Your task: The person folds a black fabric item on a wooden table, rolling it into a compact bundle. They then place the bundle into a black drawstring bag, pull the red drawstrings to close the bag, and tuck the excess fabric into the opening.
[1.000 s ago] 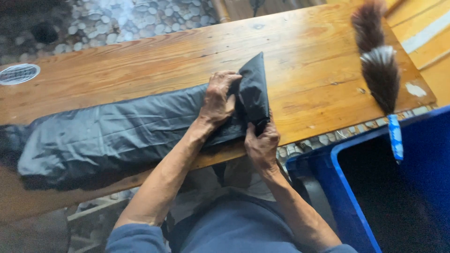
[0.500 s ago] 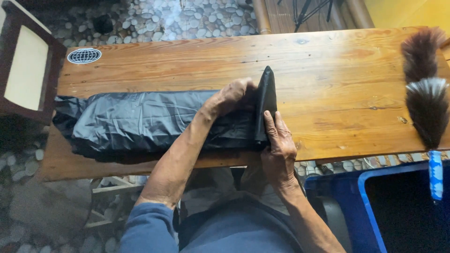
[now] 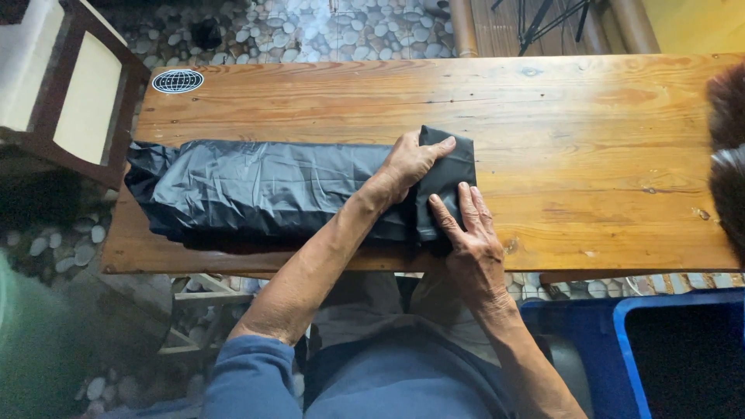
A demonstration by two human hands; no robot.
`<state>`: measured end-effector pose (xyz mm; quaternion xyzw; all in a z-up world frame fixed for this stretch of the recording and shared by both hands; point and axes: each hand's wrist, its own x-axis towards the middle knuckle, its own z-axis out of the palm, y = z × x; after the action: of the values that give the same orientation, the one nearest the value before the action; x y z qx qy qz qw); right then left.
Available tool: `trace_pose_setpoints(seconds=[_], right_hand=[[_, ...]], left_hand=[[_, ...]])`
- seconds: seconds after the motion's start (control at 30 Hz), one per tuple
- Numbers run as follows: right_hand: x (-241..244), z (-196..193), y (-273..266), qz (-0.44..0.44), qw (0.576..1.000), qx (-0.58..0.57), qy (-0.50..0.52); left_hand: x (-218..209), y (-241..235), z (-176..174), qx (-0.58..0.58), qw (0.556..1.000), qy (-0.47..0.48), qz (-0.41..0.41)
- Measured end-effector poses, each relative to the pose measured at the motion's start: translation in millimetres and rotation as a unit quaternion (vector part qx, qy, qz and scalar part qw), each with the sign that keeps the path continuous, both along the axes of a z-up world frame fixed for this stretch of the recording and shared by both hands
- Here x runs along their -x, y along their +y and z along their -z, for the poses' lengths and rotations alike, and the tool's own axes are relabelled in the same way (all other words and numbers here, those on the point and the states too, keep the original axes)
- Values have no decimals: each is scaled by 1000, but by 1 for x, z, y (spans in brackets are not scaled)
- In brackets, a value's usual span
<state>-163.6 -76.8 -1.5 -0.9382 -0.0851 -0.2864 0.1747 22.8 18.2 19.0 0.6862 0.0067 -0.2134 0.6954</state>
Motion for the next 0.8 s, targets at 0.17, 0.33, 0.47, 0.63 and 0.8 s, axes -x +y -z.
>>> trace_pose_setpoints(seconds=[0.17,0.33,0.47,0.63,0.8], right_hand=[[-2,-1,-2,-12,1000,-5,-4],[0,-1,-7,-13,999,-35,-8],[1,2,-8,-24,998,-53,3],[-2,7,-9,-33,999,-22,-3],[-8,3,-7,-63,998,10,5]], left_hand=[[5,31,-36,-278,935,-209,73],[4,52,-13,-294,914,-256,115],[13,64,-1,-203,938,-275,52],[10,64,10,-179,944,-275,36],[1,62,26,-183,935,-301,46]])
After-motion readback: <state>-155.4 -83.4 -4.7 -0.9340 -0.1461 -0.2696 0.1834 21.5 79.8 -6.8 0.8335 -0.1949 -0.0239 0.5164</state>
